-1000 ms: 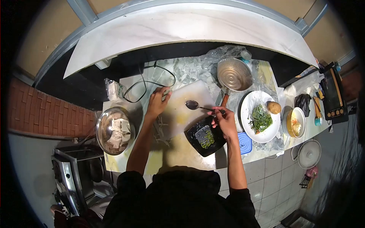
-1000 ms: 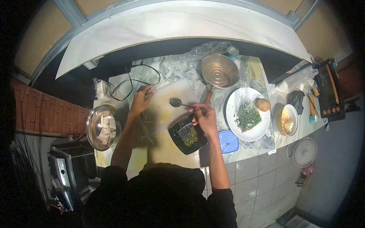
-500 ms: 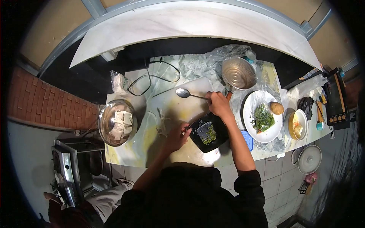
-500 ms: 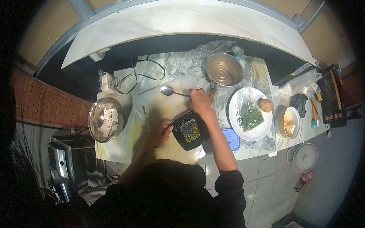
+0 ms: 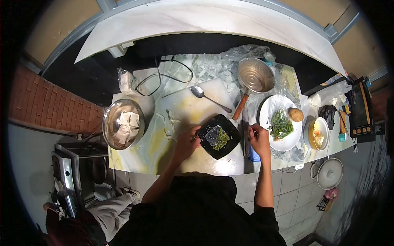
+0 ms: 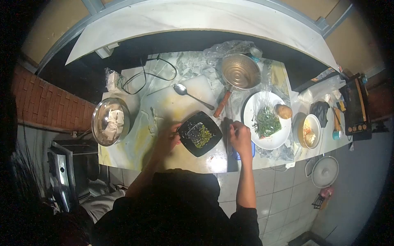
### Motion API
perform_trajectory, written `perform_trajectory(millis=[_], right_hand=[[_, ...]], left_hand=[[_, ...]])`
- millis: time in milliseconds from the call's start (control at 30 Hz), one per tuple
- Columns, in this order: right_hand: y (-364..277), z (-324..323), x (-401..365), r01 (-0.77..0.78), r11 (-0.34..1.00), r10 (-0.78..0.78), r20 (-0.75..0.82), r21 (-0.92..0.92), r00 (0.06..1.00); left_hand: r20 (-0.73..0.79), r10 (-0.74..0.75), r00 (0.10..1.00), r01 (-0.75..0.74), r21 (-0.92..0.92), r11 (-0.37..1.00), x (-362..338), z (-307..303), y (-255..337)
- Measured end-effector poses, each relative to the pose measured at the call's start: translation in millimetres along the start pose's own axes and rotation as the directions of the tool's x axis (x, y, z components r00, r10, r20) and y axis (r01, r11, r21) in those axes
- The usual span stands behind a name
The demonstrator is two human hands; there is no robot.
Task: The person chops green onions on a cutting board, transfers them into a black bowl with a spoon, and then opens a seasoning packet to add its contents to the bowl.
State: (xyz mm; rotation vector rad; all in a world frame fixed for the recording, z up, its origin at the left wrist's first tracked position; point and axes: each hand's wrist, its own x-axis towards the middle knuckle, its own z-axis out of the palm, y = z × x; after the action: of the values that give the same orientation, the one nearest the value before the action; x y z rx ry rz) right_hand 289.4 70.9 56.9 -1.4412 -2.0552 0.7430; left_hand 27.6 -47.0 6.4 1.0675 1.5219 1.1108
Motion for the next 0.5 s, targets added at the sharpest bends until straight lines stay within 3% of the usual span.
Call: perform_trajectory(millis=[100,167,233,267,300,367,400,467,500], right_hand=[[8.7,3.2,-16.2,-0.128,0.983,0.134,0.043,-0.129,0.99],[18.2,19.7,-23.2,-0.082,0.982,0.089,0.037,-0.17,0.995],[-3.0,23.4,-23.0,-0.066,0.995,0.065,-0.026,-0.068,0.998],[-13.8,23.4,-21.6,-0.175,0.984,0.176,0.043,-0.03,0.983],[-17.0,28.5,-21.7,-0.172,0.985,0.173,0.045,-0.026,0.984],[-19.8,39.1,-24.6,-0.218,0.973,0.209,0.115,0.077,0.971],[-18.5,48.4,-25.9,-0.118,0.991,0.113,0.068,0.07,0.991],[-15.7,60.1,-30.6,-0.083,0.997,0.083,0.048,0.001,0.995],[-14.4,64.7,-31.9,-0.061,0.998,0.061,0.04,0.006,0.997]], left_hand=[[-0.011,0.073,0.997,-0.072,0.06,0.996,1.2,-6.1,-0.8],[0.0,-0.07,0.998,0.069,0.151,0.986,1.6,-10.0,14.5],[0.02,-0.133,0.991,0.13,0.115,0.985,3.9,-9.8,28.7],[0.034,-0.203,0.979,0.2,0.08,0.977,4.5,-10.2,31.8],[0.029,-0.203,0.979,0.2,0.082,0.976,4.7,-10.2,31.4],[0.176,-0.29,0.941,0.298,-0.023,0.954,6.4,-9.8,28.8],[0.174,-0.289,0.941,0.296,-0.018,0.955,7.3,-10.0,25.8],[0.25,-0.139,0.958,0.151,-0.031,0.988,10.5,-11.3,19.8],[0.253,-0.143,0.957,0.155,-0.029,0.987,8.9,-16.1,27.8]])
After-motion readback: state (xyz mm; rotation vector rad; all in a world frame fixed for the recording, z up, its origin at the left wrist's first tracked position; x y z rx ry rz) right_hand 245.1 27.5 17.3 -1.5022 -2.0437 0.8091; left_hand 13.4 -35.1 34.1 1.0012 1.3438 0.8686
